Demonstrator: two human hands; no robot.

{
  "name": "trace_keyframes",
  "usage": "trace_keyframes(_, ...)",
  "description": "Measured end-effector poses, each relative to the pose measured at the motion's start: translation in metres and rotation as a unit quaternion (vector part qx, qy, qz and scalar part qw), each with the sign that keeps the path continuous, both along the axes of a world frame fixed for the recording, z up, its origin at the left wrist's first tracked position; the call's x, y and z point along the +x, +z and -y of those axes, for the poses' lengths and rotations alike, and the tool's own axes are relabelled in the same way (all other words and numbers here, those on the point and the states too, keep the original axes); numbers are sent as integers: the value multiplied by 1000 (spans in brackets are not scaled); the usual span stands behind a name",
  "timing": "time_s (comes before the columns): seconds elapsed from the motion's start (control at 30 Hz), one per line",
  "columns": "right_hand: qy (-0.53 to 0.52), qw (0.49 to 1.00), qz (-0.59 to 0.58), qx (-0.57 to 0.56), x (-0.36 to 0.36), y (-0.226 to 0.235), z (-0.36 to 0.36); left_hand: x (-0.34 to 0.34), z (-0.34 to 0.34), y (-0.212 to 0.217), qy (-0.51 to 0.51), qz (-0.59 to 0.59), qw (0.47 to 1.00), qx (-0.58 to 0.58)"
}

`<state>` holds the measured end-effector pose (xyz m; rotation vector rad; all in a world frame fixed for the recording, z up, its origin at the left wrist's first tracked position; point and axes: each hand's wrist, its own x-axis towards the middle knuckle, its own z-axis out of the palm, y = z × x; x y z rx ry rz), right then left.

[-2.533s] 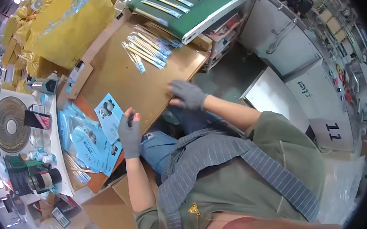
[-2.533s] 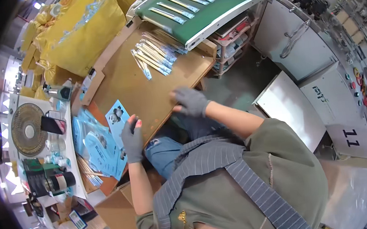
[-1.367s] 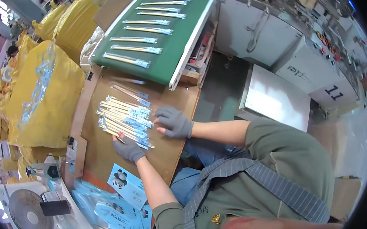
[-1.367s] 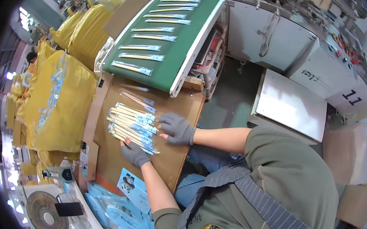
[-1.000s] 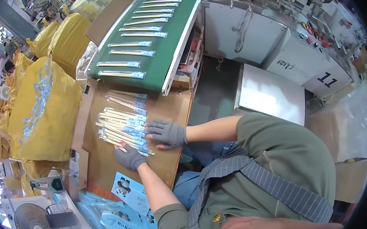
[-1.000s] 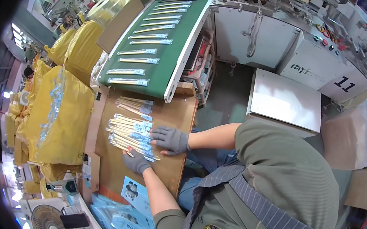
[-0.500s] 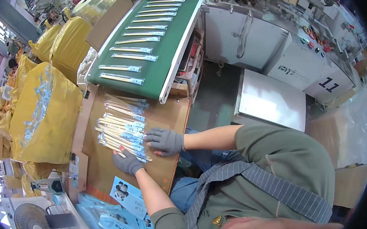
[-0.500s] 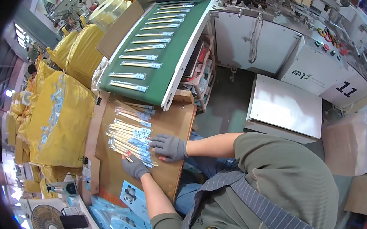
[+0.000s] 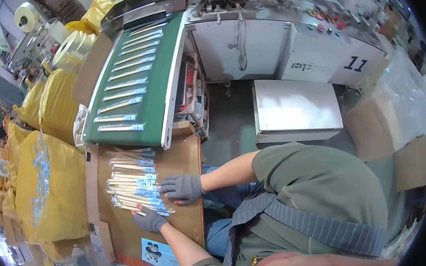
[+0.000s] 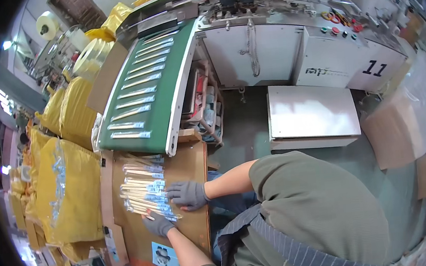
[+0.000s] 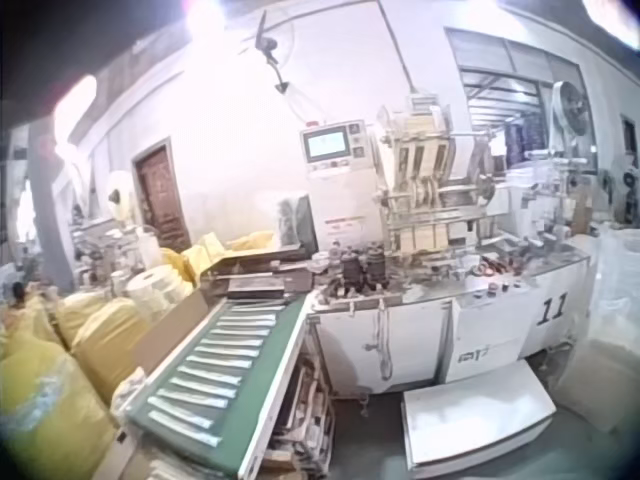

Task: Packaging bundles of wooden sticks into plastic bags and placing them into a cardboard box.

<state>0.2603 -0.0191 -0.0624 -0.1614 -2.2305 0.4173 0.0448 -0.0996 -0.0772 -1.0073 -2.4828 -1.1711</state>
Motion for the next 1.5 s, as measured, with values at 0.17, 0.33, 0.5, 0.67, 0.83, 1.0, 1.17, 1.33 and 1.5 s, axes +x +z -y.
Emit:
trace_keyframes(0.17,-9,1000,-10,-1,4,-5,-3,12,-8,10,-14,34,999,-16)
trace_keyframes(0.33,-5,1000,6,0,3,-6,-3,8,-6,4,-17,55,998,3)
trace_keyframes(0.5,-4,1000,6,-1,2,-5,-3,11,-7,8,-5,46,999,-5)
trace_keyframes(0.67,18,1000,11,-14,-1,-5,-3,11,-6,8,15,28,999,-15)
trace_keyframes(0.83,-3,999,34,-1,4,-2,-2,12,-7,7,19,15,1000,-12)
trace_keyframes(1.0,2,999,45,-13,4,0,-1,10,-8,0,28,6,999,17)
trace_keyframes(1.17,2,999,44,-5,4,5,-3,10,-7,2,23,4,1000,1)
trace_keyframes(1.33,-2,999,54,-4,5,11,-2,13,-7,3,28,2,1000,-3)
trace_keyframes(1.5,-1,998,59,7,4,14,-1,9,-5,-1,26,18,999,2)
